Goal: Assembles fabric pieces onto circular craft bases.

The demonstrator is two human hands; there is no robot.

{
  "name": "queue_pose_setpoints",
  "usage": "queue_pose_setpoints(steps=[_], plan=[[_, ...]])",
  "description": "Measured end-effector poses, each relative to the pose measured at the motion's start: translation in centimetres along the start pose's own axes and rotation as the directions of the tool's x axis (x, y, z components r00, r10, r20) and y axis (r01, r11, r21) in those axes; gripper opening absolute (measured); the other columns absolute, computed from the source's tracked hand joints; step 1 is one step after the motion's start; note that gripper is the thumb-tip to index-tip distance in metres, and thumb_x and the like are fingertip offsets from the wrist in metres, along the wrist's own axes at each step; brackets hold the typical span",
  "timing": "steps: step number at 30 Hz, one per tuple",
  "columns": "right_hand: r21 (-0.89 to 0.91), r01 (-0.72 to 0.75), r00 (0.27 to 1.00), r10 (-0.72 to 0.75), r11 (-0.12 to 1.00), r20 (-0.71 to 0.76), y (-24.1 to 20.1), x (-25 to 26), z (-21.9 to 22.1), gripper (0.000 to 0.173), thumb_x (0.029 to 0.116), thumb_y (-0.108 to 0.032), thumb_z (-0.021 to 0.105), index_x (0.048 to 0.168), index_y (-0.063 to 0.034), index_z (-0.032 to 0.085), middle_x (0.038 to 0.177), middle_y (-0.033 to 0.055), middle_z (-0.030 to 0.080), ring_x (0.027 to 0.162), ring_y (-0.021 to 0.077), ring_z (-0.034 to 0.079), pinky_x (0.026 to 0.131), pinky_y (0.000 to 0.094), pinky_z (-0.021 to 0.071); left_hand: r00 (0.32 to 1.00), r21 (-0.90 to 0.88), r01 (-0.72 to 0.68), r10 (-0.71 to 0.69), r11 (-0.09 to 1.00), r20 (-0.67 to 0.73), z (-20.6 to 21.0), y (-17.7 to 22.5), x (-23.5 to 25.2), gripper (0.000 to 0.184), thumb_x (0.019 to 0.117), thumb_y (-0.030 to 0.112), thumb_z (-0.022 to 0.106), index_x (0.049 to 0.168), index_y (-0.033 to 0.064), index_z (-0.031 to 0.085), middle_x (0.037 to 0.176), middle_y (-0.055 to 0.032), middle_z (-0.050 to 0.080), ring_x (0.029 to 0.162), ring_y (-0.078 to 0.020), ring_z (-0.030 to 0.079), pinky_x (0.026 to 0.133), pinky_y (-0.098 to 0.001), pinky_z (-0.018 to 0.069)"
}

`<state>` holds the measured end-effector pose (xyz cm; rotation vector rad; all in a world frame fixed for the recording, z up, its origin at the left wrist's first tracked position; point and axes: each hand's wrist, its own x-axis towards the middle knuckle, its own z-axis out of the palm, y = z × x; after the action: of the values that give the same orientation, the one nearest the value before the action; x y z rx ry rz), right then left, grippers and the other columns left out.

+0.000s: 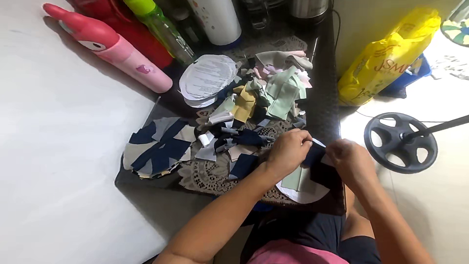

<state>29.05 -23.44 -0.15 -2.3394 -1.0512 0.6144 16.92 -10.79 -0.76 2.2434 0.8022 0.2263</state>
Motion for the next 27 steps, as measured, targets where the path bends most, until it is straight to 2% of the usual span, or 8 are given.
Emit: queue_pose_setpoints(steps=[2,6,14,22,27], plan=[[-0.040,-0.005,1.000,0.004,0.999,-0.018,-0.1,0.4,0.2,0.018,0.1008,-0.015,0.062,0.103,-0.0026,0.075,0.101,0.0165,0.070,0.096,0.0334,0.068,0.083,0.0548,0.0520,0.999,0.084,-0.037,0.040,0.996,-0.037,0.3,-0.1,0.4,0.013,0.0986,0.014,0.065,0.099,0.0057,0.076,0.095,-0.0095,0.068,0.083,-0.0213,0.066,0.075,-0.0413,0.0551],[-0.095,0.010,0.998,-0.016,0.995,-0.057,0.2,0.9,0.8,0.017,0.0993,-0.013,0.063,0.098,-0.0011,0.074,0.097,0.0181,0.069,0.093,0.0353,0.068,0.080,0.0555,0.0527,0.992,0.151,-0.086,0.099,0.985,-0.079,1.0,-0.6,0.9,0.010,0.0949,0.012,0.069,0.094,0.0043,0.076,0.099,-0.0123,0.068,0.091,-0.0263,0.067,0.079,-0.0446,0.0551],[-0.129,-0.021,0.997,0.011,0.991,-0.080,-0.3,1.1,1.1,0.015,0.0976,-0.013,0.063,0.094,-0.0021,0.073,0.096,0.0177,0.069,0.092,0.0357,0.068,0.077,0.0551,0.0528,0.981,0.227,-0.114,0.146,0.967,-0.129,1.6,-0.8,1.3,0.011,0.0935,0.011,0.068,0.089,0.0032,0.075,0.095,-0.0126,0.068,0.093,-0.0289,0.067,0.079,-0.0454,0.0549],[-0.136,-0.017,0.996,0.005,0.991,-0.087,-0.2,1.3,1.3,0.013,0.0959,-0.014,0.066,0.095,-0.0023,0.073,0.098,0.0190,0.070,0.093,0.0380,0.069,0.076,0.0579,0.0526,0.994,0.248,-0.039,0.063,0.968,-0.091,1.5,-0.2,1.8,0.010,0.0932,0.012,0.068,0.090,0.0036,0.074,0.094,-0.0123,0.068,0.094,-0.0291,0.066,0.079,-0.0459,0.0540],[-0.031,0.095,0.976,-0.099,0.995,-0.194,0.8,0.7,2.0,0.010,0.0953,-0.005,0.065,0.102,-0.0037,0.072,0.099,0.0182,0.068,0.089,0.0365,0.068,0.074,0.0566,0.0541,0.998,0.259,-0.006,0.024,0.966,-0.065,1.3,0.1,2.1,0.011,0.0938,0.013,0.069,0.091,0.0048,0.075,0.094,-0.0111,0.067,0.092,-0.0274,0.066,0.078,-0.0446,0.0540]])
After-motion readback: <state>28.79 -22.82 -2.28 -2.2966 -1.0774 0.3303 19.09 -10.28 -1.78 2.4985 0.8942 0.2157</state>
